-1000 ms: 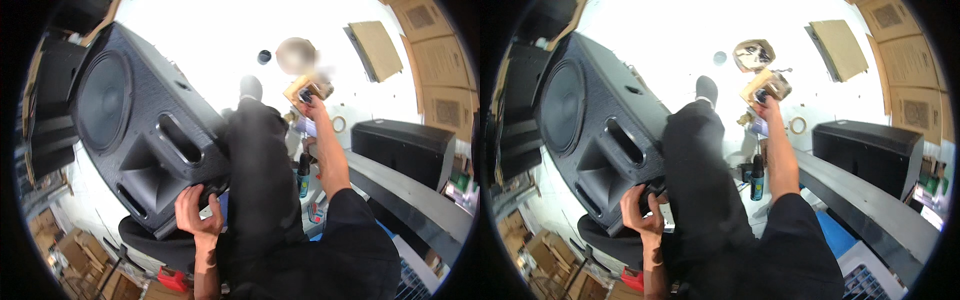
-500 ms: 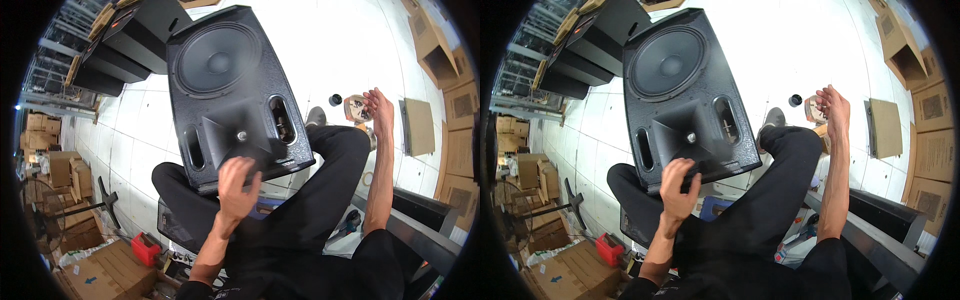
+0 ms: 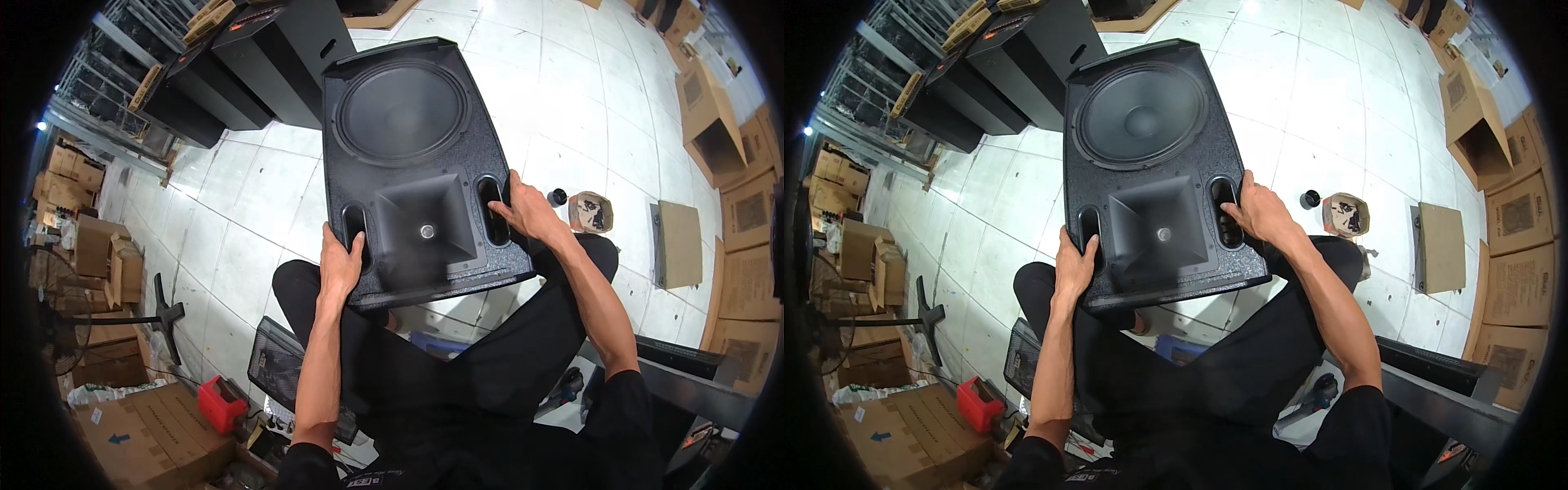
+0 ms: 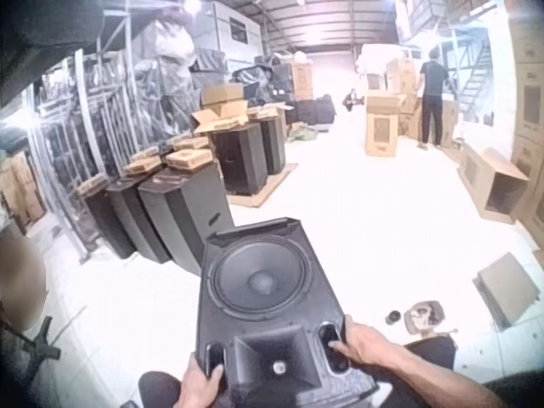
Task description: The person removes the front grille of a large black speaker, then uses a cordless drill to fasten screws around the speaker cone. The person retrieves a drill bit from a drawer and continues securing the speaker components.
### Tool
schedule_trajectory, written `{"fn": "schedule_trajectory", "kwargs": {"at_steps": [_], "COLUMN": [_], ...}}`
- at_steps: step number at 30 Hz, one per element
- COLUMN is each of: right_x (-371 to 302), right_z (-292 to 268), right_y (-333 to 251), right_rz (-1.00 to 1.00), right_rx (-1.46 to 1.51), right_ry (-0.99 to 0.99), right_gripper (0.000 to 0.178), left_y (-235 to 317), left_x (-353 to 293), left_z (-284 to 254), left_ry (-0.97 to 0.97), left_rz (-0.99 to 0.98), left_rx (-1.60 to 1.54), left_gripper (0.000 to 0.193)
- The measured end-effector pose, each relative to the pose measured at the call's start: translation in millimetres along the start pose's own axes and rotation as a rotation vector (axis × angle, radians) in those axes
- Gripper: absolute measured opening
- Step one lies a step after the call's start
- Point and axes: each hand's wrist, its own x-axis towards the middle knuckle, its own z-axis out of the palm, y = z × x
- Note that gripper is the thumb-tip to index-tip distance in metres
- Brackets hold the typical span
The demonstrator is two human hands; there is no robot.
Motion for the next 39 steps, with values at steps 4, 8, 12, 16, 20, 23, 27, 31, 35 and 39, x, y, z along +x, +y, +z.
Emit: {"fn": "schedule_trajectory", "kwargs": {"at_steps": [4, 8, 12, 16, 20, 23, 27, 31, 35, 39], "right_x": [2, 3, 2, 2, 0, -7, -25, -41, -51, -44], "right_z": [-2, 1, 10, 15, 20, 25, 39, 54, 54, 12], "right_y": [9, 10, 6, 4, 0, -6, -25, -56, -80, -50], "right_rz": [0.021, 0.032, 0.055, 0.074, 0.082, 0.117, 0.145, 0.244, 0.193, 0.075], "right_rx": [0.028, 0.01, -0.004, 0.04, 0.063, 0.075, 0.067, 0.073, 0.087, 0.147], "right_ry": [-0.06, -0.056, -0.032, -0.015, 0.014, 0.023, 0.142, 0.118, -0.083, -0.05], "right_gripper": [0.076, 0.077, 0.079, 0.06, 0.054, 0.057, 0.053, 0.058, 0.087, 0.082], "left_y": [-12, -13, -12, -13, -18, -25, -40, -45, -17, 35], "left_x": [4, 3, 3, 5, 13, 26, 57, 109, 168, 164], "left_z": [9, 11, 15, 17, 15, 11, 0, -18, -40, -37], "left_ry": [0.003, 0.032, 0.051, 0.067, 0.058, 0.078, 0.045, -0.069, -0.136, 0.327], "left_rz": [0.016, 0.068, 0.11, 0.143, 0.174, 0.245, 0.365, 0.45, 0.447, 0.414], "left_rx": [-0.081, 0.025, 0.07, 0.128, 0.182, 0.222, 0.219, 0.301, 0.748, 0.716], "left_gripper": [0.07, 0.065, 0.061, 0.059, 0.059, 0.059, 0.06, 0.063, 0.064, 0.046]}}
